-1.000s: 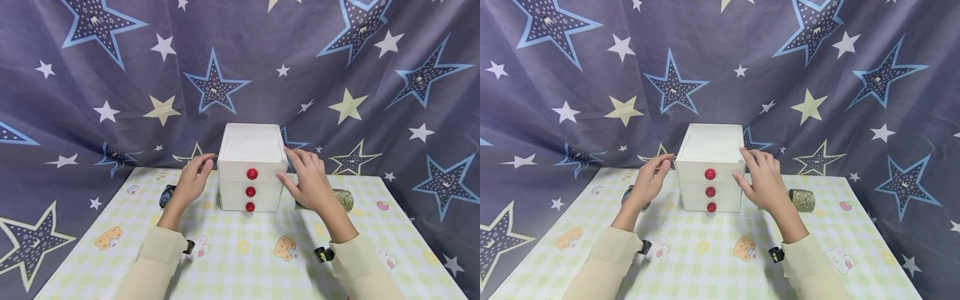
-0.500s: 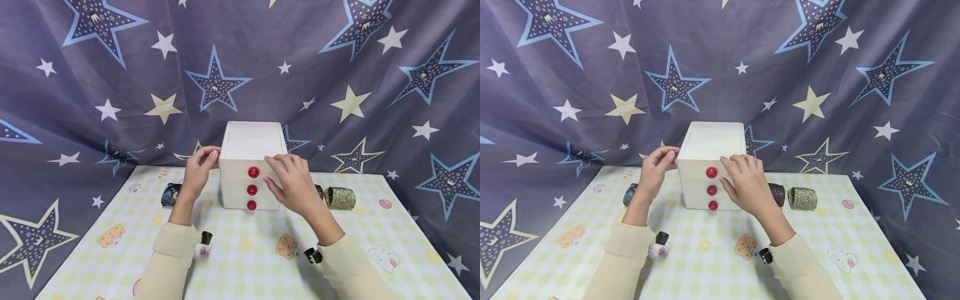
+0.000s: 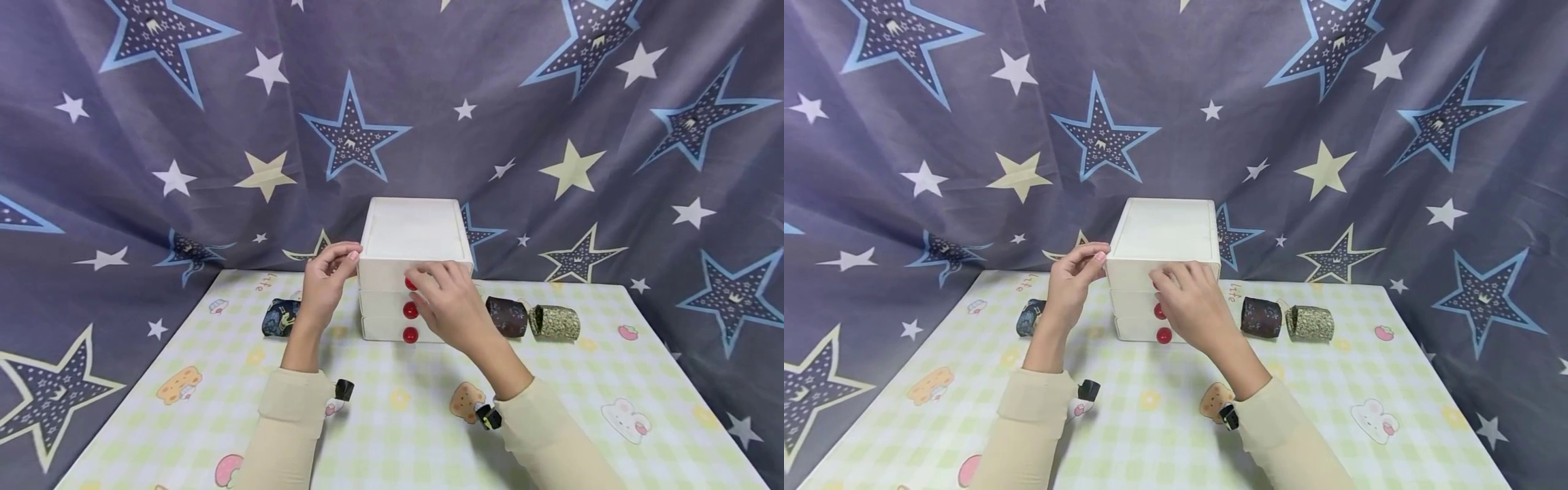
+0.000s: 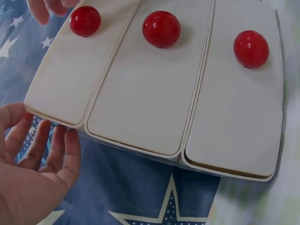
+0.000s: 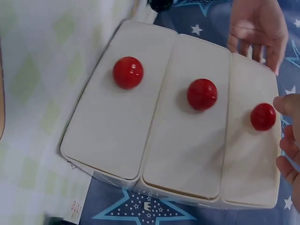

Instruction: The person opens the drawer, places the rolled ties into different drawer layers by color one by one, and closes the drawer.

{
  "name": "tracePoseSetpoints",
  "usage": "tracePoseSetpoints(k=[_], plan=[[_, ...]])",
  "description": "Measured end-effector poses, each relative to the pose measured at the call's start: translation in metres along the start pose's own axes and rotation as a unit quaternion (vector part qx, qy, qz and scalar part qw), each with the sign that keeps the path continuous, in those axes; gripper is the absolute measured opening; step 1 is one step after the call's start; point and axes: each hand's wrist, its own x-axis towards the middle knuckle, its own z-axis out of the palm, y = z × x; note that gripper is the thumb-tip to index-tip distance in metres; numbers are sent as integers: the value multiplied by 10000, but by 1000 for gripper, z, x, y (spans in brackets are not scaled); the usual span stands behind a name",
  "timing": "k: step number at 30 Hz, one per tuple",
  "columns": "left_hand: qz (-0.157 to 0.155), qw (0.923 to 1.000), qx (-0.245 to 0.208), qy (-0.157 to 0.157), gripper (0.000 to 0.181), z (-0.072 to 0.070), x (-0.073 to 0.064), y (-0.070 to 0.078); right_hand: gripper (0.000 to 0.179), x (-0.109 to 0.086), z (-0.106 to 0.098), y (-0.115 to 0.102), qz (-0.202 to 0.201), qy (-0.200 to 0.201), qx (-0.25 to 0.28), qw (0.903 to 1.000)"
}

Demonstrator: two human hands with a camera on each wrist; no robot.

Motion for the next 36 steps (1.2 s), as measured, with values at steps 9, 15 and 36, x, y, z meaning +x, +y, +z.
tracePoseSetpoints(k=[9, 15, 36], plan=[[-51, 9999, 71, 94, 27, 1, 0, -3, 31, 0, 15, 1, -275, 5, 0, 9996], [-10, 9998, 186, 34, 26, 1, 1, -2, 24, 2, 19, 3, -211, -98, 47, 9997], [95, 9998, -156, -6, 27, -4, -1, 2, 26, 1, 22, 4, -368, -40, -29, 9993]])
